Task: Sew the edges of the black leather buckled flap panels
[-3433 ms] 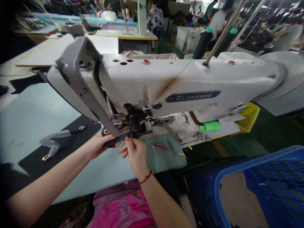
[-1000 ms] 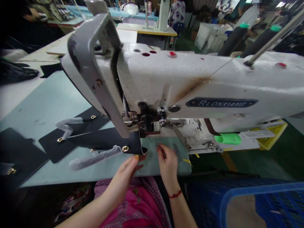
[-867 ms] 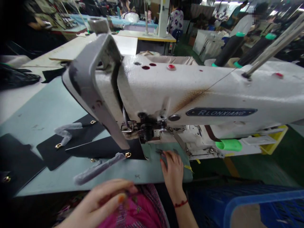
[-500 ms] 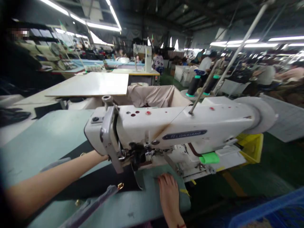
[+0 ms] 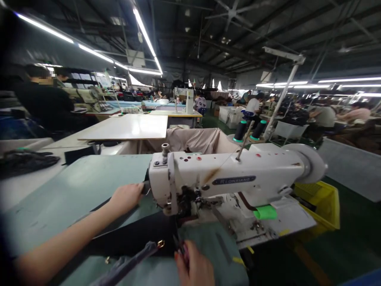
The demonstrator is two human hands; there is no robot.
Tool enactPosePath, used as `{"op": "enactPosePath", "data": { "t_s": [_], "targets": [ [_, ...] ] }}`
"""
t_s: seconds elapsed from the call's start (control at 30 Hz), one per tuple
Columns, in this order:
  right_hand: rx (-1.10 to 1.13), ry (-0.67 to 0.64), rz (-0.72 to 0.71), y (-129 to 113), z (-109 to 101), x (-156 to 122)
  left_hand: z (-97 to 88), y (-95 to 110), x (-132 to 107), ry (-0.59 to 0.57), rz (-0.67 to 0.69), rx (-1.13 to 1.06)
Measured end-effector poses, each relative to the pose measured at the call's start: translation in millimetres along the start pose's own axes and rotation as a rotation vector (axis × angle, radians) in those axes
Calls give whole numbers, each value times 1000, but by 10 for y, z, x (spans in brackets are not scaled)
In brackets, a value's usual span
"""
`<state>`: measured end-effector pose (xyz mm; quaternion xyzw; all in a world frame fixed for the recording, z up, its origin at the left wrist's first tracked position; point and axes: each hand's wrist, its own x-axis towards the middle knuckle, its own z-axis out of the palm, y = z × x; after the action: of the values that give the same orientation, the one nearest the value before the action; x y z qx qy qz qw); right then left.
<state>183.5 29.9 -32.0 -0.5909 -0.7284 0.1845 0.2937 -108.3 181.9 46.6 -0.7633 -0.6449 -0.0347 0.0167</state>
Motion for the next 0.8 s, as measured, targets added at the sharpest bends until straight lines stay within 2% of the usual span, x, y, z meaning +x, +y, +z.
{"op": "enactPosePath", "data": {
  "t_s": [0.07,0.13,0.2,0.27,0.37,0.57,0.73,0.8],
  "targets": [
    [-113,-132,-26,-414,-96,263,2,-30,-158,-14,-33,58],
    [-244,-187,-8,-773,-119,548,-12,-22,-261,-25,-50,93],
    [-305,-201,4,-1037,-89,795,-33,1,-308,-29,-57,114],
    [-344,-221,10,-1184,-50,954,-54,22,-315,-28,-56,126],
    [-372,-260,-4,-1194,-51,996,-67,32,-279,-27,-45,136],
    [-258,-250,42,-979,-95,882,-58,34,-163,-61,-42,187],
    [-247,-218,-15,-1098,43,992,-60,1,-187,-93,-42,195],
    [-192,-281,-39,-1114,65,958,-43,-55,-208,-102,-57,190]
  ]
}}
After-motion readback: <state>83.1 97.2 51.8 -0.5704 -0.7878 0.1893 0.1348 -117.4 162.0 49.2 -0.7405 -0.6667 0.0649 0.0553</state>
